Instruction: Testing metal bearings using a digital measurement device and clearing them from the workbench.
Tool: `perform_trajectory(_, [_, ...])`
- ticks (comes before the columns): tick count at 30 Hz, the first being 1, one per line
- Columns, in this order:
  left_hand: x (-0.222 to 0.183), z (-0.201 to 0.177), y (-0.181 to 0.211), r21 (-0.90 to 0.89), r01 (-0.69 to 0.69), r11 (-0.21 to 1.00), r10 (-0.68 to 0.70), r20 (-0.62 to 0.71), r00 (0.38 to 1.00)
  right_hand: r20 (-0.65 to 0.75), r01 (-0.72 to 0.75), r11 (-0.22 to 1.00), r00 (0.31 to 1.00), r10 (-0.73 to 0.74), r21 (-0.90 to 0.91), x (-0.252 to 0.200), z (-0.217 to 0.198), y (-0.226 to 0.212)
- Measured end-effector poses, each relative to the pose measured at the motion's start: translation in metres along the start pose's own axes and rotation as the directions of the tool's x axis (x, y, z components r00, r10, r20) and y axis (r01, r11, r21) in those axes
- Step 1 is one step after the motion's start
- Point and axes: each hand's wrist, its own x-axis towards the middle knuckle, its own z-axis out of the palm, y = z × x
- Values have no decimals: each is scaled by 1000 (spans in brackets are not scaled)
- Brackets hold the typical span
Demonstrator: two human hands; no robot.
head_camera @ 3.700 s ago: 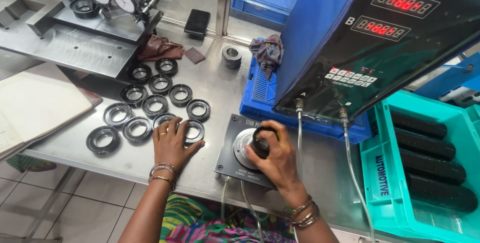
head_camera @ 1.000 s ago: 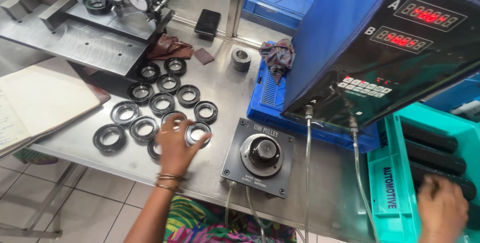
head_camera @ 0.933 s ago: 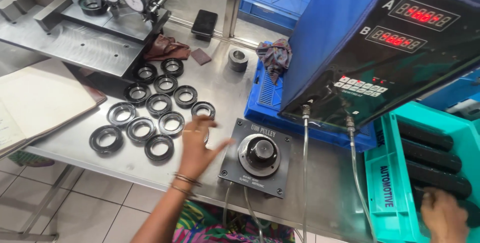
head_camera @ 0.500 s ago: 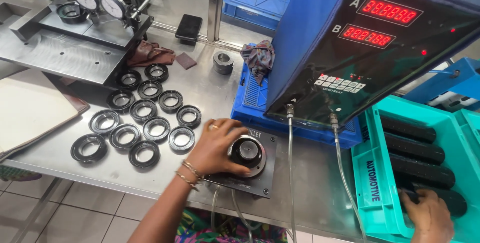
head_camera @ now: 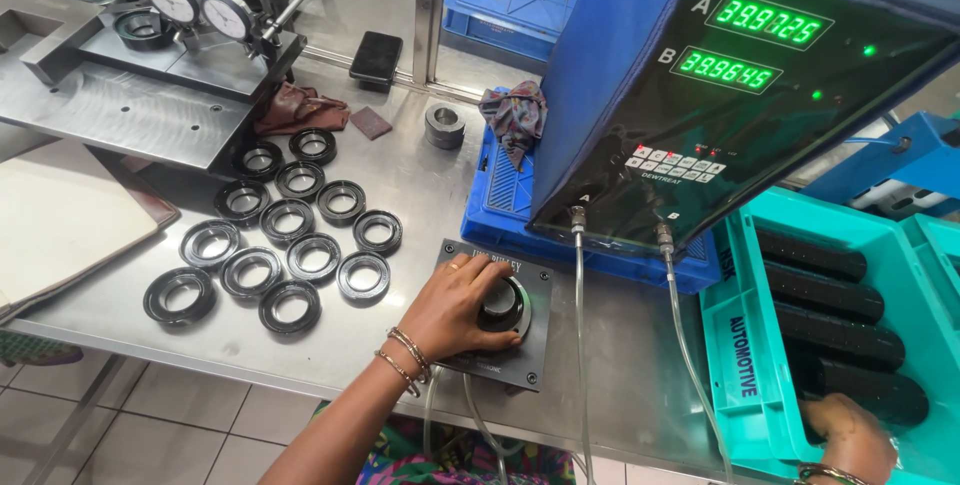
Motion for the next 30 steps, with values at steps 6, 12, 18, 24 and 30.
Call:
perform_trajectory(6, [10,-24,13,-34,-19,999,15,-128,992,165,-76,996,984,67,46,-14,49,16])
perform_trajectory(12, [-22,-54,-41,0,132,991,-121,-392,912,303,-172,982,943,140,83,-17,78,48])
perform_trajectory(18, [-95,-38,-95,56,386,921,-370,-186,910,-129,38,970,992,-7,239,-45,34,58])
perform_trajectory(24, [-111,-29,-90,315,211,925,-214,-24,976,-264,237,-474,964,9,848,-109,13,22])
perform_trajectory(30, [-93,-10,-101,416,330,847,-337,-59,940,-391,117,-611,856,-337,783,-296,-131,-178])
